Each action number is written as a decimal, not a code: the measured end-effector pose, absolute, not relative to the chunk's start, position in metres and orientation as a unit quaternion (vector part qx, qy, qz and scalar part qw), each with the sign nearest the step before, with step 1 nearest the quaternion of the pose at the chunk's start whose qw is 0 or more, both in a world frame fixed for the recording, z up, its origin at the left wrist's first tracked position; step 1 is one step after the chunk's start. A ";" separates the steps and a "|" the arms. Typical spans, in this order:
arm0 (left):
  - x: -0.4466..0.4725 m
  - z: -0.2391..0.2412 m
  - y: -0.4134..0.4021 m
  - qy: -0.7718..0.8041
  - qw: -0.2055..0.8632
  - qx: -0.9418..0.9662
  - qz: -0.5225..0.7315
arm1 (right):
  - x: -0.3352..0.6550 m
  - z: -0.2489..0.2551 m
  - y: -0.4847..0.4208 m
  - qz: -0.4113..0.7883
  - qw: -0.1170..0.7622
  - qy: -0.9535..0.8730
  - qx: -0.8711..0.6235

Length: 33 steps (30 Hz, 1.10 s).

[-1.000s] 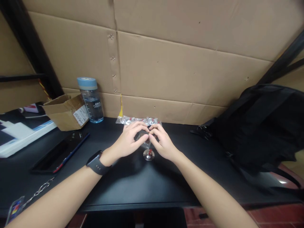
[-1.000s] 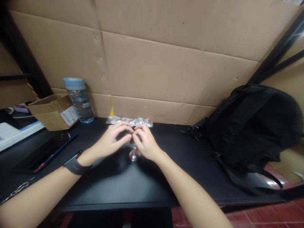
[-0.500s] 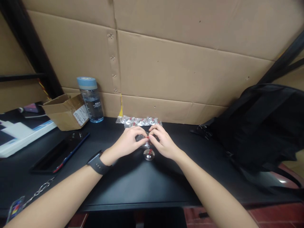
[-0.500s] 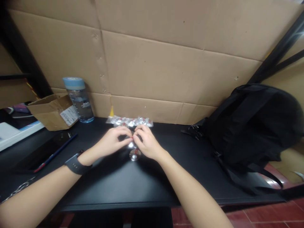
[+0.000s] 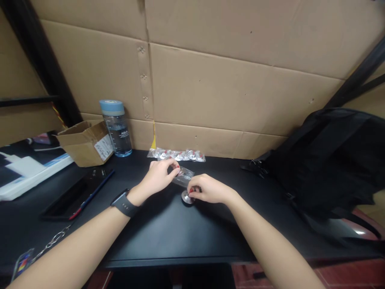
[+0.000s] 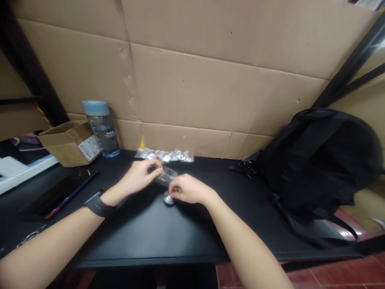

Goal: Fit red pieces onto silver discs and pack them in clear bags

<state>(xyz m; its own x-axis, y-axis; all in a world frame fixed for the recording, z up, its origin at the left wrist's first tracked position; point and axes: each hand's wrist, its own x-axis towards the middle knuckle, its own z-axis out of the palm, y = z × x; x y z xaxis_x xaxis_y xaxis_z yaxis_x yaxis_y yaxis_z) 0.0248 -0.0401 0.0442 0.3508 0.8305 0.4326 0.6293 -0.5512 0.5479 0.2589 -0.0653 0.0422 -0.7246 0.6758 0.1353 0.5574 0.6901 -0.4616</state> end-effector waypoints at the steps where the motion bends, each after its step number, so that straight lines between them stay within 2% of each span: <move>1: 0.024 0.043 -0.038 0.453 0.166 0.800 0.358 | 0.258 0.044 -0.067 0.192 0.178 -0.903 -0.342; 6: 0.024 0.035 -0.029 0.424 0.294 0.749 0.416 | 0.253 0.050 -0.069 0.141 0.357 -0.852 -0.356; 11: 0.031 0.035 -0.031 0.371 0.410 0.705 0.444 | 0.246 0.045 -0.067 0.148 0.443 -0.809 -0.357; 21: 0.038 0.039 -0.044 0.365 0.496 0.657 0.435 | 0.242 0.039 -0.068 0.222 0.469 -0.776 -0.358; 33: 0.039 0.032 -0.041 0.379 0.478 0.660 0.438 | 0.245 0.036 -0.068 0.263 0.427 -0.798 -0.334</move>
<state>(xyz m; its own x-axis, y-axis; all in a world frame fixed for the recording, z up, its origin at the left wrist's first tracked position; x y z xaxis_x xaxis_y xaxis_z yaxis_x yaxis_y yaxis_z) 0.0389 -0.0412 0.0324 0.3287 0.9196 0.2151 0.0824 -0.2548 0.9635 0.2450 -0.0680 0.0358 -0.4117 0.7580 0.5059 0.3088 0.6384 -0.7051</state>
